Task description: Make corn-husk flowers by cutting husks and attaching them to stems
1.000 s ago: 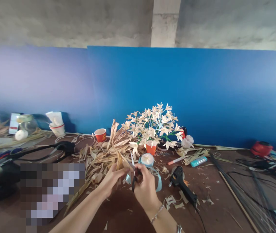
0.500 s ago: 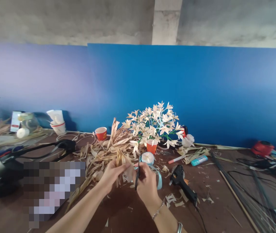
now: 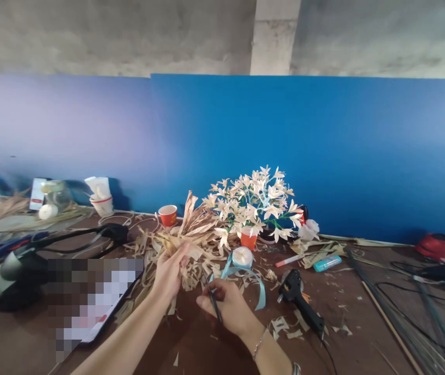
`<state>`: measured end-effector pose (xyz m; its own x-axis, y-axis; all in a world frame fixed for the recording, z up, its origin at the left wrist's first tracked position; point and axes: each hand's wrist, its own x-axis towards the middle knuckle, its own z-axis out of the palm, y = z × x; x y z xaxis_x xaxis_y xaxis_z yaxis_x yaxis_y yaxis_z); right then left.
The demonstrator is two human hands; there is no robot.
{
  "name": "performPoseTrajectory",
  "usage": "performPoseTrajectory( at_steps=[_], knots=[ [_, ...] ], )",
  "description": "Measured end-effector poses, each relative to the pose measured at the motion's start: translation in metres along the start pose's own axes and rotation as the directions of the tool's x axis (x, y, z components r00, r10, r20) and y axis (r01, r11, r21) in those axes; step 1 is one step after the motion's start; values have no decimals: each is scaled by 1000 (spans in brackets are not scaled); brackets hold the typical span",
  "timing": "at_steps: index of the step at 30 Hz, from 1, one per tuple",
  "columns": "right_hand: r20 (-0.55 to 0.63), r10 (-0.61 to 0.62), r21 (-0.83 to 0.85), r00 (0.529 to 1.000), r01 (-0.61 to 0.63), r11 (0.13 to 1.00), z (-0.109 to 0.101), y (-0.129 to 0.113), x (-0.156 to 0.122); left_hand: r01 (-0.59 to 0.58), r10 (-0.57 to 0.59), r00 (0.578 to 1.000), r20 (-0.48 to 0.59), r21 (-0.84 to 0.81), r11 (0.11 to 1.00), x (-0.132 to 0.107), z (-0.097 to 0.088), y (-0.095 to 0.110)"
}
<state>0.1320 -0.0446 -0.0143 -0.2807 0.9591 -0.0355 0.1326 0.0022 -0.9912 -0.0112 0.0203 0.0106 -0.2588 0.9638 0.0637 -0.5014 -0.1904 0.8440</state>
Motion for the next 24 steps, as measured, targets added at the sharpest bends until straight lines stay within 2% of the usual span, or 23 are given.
performPoseTrajectory(
  at_steps=[8,24],
  knots=[
    [21,67,105,998,-68,992,-3,2,1,26,-36,992,125,82,996,1,-4,-12],
    [-16,63,110,998,-61,992,-4,-1,-1,79,-98,982,163,120,990,-3,-1,-13]
  ],
)
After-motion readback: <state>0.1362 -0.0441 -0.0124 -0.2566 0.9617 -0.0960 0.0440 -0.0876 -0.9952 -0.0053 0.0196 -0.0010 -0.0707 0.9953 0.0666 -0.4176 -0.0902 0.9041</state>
